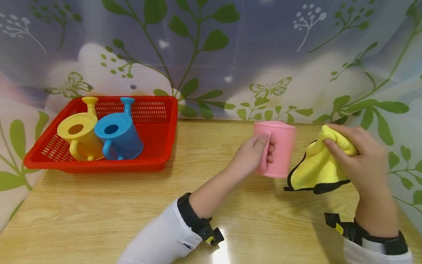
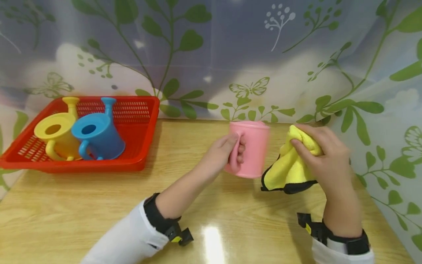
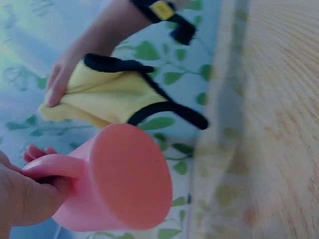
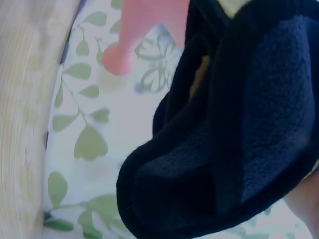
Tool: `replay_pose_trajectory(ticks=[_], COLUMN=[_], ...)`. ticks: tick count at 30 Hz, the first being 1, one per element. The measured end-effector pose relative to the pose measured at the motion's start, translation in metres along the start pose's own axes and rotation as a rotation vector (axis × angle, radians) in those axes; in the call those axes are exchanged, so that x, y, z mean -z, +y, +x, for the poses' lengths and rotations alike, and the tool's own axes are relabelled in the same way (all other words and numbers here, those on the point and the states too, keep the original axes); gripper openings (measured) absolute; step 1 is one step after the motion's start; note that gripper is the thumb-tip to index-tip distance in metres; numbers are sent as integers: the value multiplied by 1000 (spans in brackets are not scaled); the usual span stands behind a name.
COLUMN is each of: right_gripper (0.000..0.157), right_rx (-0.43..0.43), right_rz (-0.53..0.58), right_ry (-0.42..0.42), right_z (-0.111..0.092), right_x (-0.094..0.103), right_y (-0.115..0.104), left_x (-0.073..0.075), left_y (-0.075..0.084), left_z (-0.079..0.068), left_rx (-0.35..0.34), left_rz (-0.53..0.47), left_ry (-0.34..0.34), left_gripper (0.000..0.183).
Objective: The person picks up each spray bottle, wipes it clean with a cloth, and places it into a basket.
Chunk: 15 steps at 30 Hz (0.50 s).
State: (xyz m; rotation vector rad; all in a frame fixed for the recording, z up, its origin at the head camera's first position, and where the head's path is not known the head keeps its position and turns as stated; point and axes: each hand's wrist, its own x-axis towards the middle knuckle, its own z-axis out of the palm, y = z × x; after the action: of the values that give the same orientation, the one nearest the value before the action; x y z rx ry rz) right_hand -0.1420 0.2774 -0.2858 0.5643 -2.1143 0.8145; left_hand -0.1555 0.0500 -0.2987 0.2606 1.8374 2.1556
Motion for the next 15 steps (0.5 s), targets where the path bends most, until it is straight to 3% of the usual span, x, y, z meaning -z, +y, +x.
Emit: replay_pose_trajectory(ticks=[3,7,15], right_gripper=[28,40,50], right_rx=[73,130,214], right_rz=[27,33,18], right_ry=[7,-29,15], right_z=[1,1,0], right_x=[-10,-20,-31], right_y=[-12,-28,-52], left_x=[12,25,43], left_y=[5,9,15], left_z=[-10,-22,-39], left_rx=[-14,-37,-91], left_rz=[-99,-227,-402], left_ry=[5,18,66], left_gripper=[32,31,32])
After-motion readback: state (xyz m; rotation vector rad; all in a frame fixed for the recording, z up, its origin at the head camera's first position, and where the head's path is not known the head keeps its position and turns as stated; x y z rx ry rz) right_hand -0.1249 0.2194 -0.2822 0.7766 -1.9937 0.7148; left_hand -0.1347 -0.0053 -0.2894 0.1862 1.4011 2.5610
